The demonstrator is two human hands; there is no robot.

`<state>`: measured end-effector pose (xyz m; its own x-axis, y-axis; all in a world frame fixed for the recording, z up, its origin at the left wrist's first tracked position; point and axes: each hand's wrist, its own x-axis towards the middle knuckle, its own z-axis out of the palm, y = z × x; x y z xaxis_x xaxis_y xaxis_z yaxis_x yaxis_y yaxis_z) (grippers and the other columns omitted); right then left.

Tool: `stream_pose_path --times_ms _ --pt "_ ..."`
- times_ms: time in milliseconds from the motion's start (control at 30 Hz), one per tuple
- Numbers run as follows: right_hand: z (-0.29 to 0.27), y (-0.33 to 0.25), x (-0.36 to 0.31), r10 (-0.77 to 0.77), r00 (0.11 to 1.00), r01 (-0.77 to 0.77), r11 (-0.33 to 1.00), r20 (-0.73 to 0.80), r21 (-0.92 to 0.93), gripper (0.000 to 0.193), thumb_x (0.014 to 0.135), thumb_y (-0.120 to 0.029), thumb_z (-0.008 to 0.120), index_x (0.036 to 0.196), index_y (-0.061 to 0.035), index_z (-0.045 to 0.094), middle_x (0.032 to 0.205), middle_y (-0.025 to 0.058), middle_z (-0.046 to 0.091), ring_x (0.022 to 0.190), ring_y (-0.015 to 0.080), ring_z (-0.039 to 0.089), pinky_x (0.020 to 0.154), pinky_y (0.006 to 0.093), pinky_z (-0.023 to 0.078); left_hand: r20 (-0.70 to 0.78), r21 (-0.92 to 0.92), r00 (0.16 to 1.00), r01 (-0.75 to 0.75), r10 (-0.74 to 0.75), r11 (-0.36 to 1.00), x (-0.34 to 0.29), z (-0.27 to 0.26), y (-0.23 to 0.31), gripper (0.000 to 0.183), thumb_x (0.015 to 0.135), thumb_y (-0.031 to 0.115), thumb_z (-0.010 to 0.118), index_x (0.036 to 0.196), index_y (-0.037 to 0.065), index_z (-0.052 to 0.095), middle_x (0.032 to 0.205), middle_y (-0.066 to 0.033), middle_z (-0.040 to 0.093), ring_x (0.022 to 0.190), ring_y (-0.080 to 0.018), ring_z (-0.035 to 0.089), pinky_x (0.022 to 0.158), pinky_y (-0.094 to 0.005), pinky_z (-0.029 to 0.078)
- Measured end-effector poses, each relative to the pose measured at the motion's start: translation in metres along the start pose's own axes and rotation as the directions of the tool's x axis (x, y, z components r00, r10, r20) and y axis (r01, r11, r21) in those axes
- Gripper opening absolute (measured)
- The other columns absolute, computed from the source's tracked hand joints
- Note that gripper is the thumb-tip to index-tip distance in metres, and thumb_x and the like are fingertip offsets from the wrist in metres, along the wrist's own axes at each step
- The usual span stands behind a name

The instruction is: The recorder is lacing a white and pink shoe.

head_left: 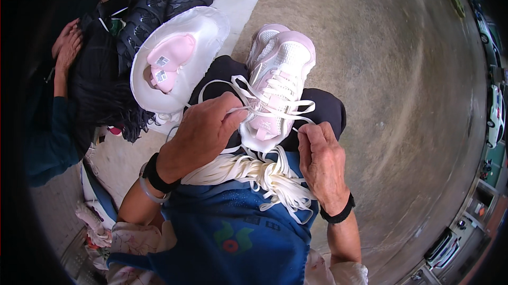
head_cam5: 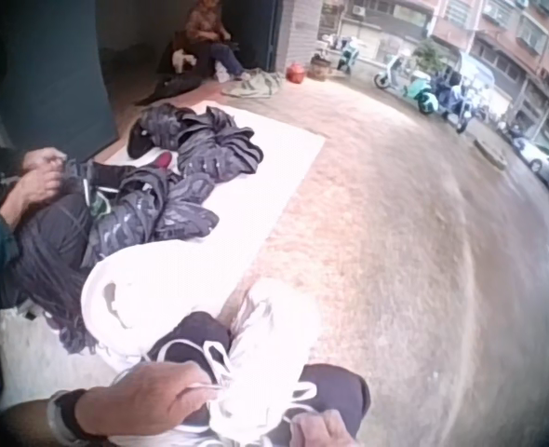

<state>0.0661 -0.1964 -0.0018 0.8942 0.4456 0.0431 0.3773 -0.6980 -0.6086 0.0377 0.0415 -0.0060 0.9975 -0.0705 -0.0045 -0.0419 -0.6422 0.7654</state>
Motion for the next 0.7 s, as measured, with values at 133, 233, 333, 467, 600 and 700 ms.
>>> stream_pose_path --times_ms 133,233,333,467,600,700 --pt "0.002 0.002 -0.002 0.052 0.998 -0.047 0.992 -0.036 0.115 0.016 0.087 -0.001 0.065 0.102 -0.0019 0.06 0.081 0.0146 0.058 0.065 0.0317 0.06 0.056 0.0389 0.048 0.015 -0.065 0.999 0.048 -0.047 0.997 0.003 0.0 0.006 0.013 0.092 0.01 0.062 0.094 0.001 0.054 0.078 -0.016 0.06 0.065 -0.0339 0.059 0.06 -0.0363 0.046" --pt "0.0 -0.001 0.0 0.092 0.994 -0.085 0.989 -0.056 0.124 0.022 0.088 -0.006 0.065 0.109 -0.0036 0.06 0.081 0.0141 0.058 0.064 0.032 0.062 0.054 0.041 0.049 0.021 -0.037 0.998 0.059 -0.059 0.998 0.005 0.002 0.005 0.015 0.092 0.012 0.062 0.094 0.001 0.052 0.078 -0.0159 0.06 0.064 -0.0336 0.059 0.059 -0.0361 0.046" --pt "0.002 -0.005 0.005 0.08 0.992 -0.078 0.997 -0.094 0.03 0.02 0.086 -0.004 0.068 0.105 -0.0033 0.061 0.079 0.0129 0.058 0.063 0.029 0.061 0.055 0.0375 0.049 0.077 -0.043 0.994 0.084 -0.081 0.996 0.003 0.0 0.007 0.013 0.094 0.012 0.059 0.093 0.001 0.052 0.076 -0.0159 0.059 0.064 -0.0337 0.059 0.06 -0.0364 0.046" --pt "0.003 -0.002 0.005 0.043 0.997 -0.049 0.994 -0.064 -0.101 0.012 0.084 -0.002 0.069 0.094 -0.0036 0.063 0.075 0.0117 0.057 0.061 0.0268 0.059 0.055 0.0357 0.048 0.073 0.0 0.997 0.009 -0.009 1.0 0.0 -0.001 0.001 0.011 0.096 0.011 0.054 0.093 0.001 0.053 0.074 -0.0146 0.058 0.065 -0.0316 0.06 0.061 -0.0369 0.046" --pt "0.004 0.0 0.004 0.057 0.995 -0.064 0.995 -0.084 -0.081 0.009 0.084 -0.001 0.069 0.09 -0.0039 0.063 0.074 0.0115 0.057 0.061 0.0269 0.059 0.054 0.036 0.047 0.118 -0.072 0.991 0.07 -0.061 0.995 0.0 -0.003 0.001 0.01 0.095 0.01 0.055 0.093 0.0 0.055 0.075 -0.0136 0.06 0.068 -0.0299 0.061 0.063 -0.0368 0.046" --pt "0.003 0.0 0.004 0.048 0.995 -0.055 0.996 -0.09 -0.076 0.008 0.084 -0.001 0.069 0.089 -0.0032 0.063 0.075 0.0116 0.057 0.061 0.0271 0.059 0.055 0.0359 0.047 -0.02 -0.084 1.0 0.01 -0.012 0.996 0.002 0.002 -0.004 0.009 0.093 0.008 0.058 0.091 -0.001 0.057 0.076 -0.0136 0.06 0.068 -0.0301 0.061 0.064 -0.0365 0.047"
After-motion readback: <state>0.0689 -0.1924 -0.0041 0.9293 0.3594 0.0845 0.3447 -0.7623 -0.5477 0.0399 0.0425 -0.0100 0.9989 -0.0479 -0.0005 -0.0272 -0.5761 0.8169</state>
